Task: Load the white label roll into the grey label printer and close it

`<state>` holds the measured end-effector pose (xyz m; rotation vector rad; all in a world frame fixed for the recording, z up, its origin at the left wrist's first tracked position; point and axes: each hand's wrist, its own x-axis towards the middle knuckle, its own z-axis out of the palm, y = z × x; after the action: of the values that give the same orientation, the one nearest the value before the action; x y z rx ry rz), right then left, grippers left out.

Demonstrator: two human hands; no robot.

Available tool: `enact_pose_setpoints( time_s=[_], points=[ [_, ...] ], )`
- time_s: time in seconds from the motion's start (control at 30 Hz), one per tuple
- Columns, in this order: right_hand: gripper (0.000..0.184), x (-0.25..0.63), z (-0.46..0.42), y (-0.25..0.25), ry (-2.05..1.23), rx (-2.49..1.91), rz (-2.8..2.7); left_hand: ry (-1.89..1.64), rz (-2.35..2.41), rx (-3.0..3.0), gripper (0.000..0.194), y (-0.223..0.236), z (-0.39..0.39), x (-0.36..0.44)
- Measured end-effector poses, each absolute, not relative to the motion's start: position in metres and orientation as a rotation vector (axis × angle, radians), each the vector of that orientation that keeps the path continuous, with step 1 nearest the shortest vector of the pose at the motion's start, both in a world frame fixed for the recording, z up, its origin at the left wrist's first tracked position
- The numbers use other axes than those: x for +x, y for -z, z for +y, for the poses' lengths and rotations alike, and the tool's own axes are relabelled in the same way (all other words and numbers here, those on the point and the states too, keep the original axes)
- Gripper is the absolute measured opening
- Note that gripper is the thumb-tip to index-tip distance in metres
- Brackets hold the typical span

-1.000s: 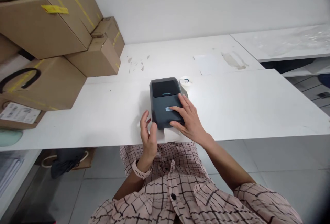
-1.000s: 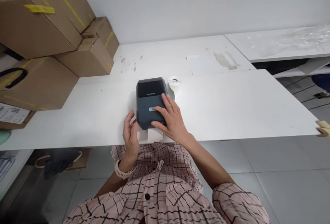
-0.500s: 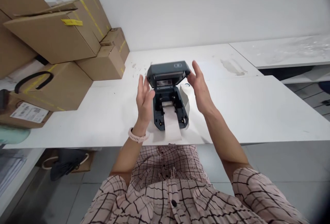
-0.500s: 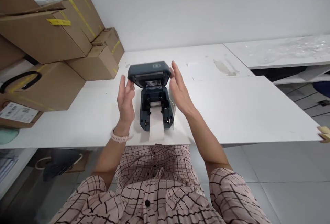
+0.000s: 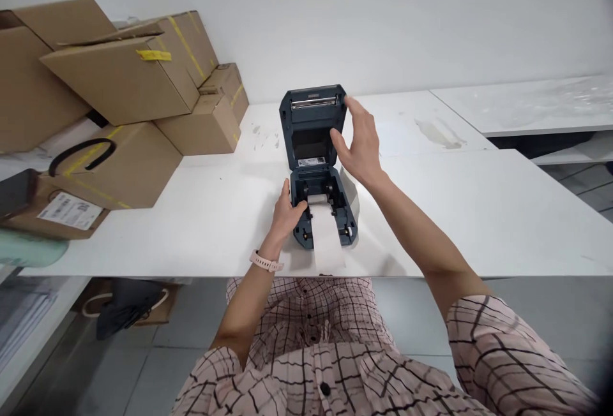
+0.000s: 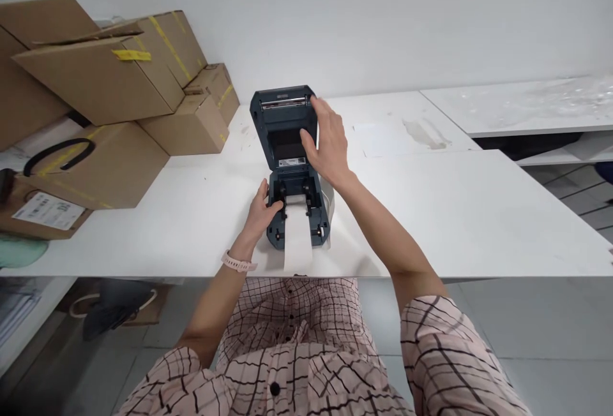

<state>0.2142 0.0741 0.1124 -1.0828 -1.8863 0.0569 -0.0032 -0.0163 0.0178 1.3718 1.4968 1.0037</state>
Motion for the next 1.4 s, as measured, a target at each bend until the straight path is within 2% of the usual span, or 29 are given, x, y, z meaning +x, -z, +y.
enact_pose_setpoints(
  time_s=[0.07, 0.13, 0.27, 0.5, 0.63, 0.8, 0.9, 1.13, 1.27, 1.4],
  points=[
    [0.046, 0.210, 0.059, -0.110, -0.089, -1.134, -2.096, -0.996, 1.522, 1.354, 0.097, -0.016, -0.015, -0.005],
    [0.040, 0.203, 0.051, -0.105, -0.221, -1.212, -2.475, -1.002, 1.520, 1.348, 0.095, -0.017, -0.010, -0.006],
    [0.042, 0.182, 0.051, -0.098, -0.264, -1.333, -3.054, -1.012, 1.482, 1.399, 0.084, -0.025, -0.002, -0.005],
    [0.049, 0.161, 0.068, -0.099, -0.448, -1.204, -3.305, -0.893, 1.592, 1.564, 0.055, -0.038, -0.008, -0.012],
    [0.046, 0.166, 0.076, -0.102, -0.642, -1.128, -3.310, -0.883, 1.527, 1.580, 0.058, -0.035, -0.006, -0.018],
    [0.031, 0.190, 0.087, -0.103, -1.075, -0.942, -3.117, -0.943, 1.505, 1.553, 0.060, -0.025, -0.005, -0.020],
    [0.039, 0.202, 0.090, -0.102, -1.264, -0.832, -2.994, -0.976, 1.514, 1.541, 0.060, -0.021, -0.007, -0.020],
    [0.056, 0.223, 0.071, -0.115, -1.348, -0.719, -2.837, -1.005, 1.539, 1.481, 0.064, -0.018, -0.010, -0.020],
    [0.052, 0.283, 0.039, -0.120, -1.398, -0.574, -2.546, -1.031, 1.528, 1.418, 0.067, -0.015, -0.013, -0.021],
    [0.042, 0.356, 0.008, -0.099, -1.408, -0.890, -2.259, -1.027, 1.486, 1.442, 0.066, -0.016, -0.015, -0.021]
  ],
)
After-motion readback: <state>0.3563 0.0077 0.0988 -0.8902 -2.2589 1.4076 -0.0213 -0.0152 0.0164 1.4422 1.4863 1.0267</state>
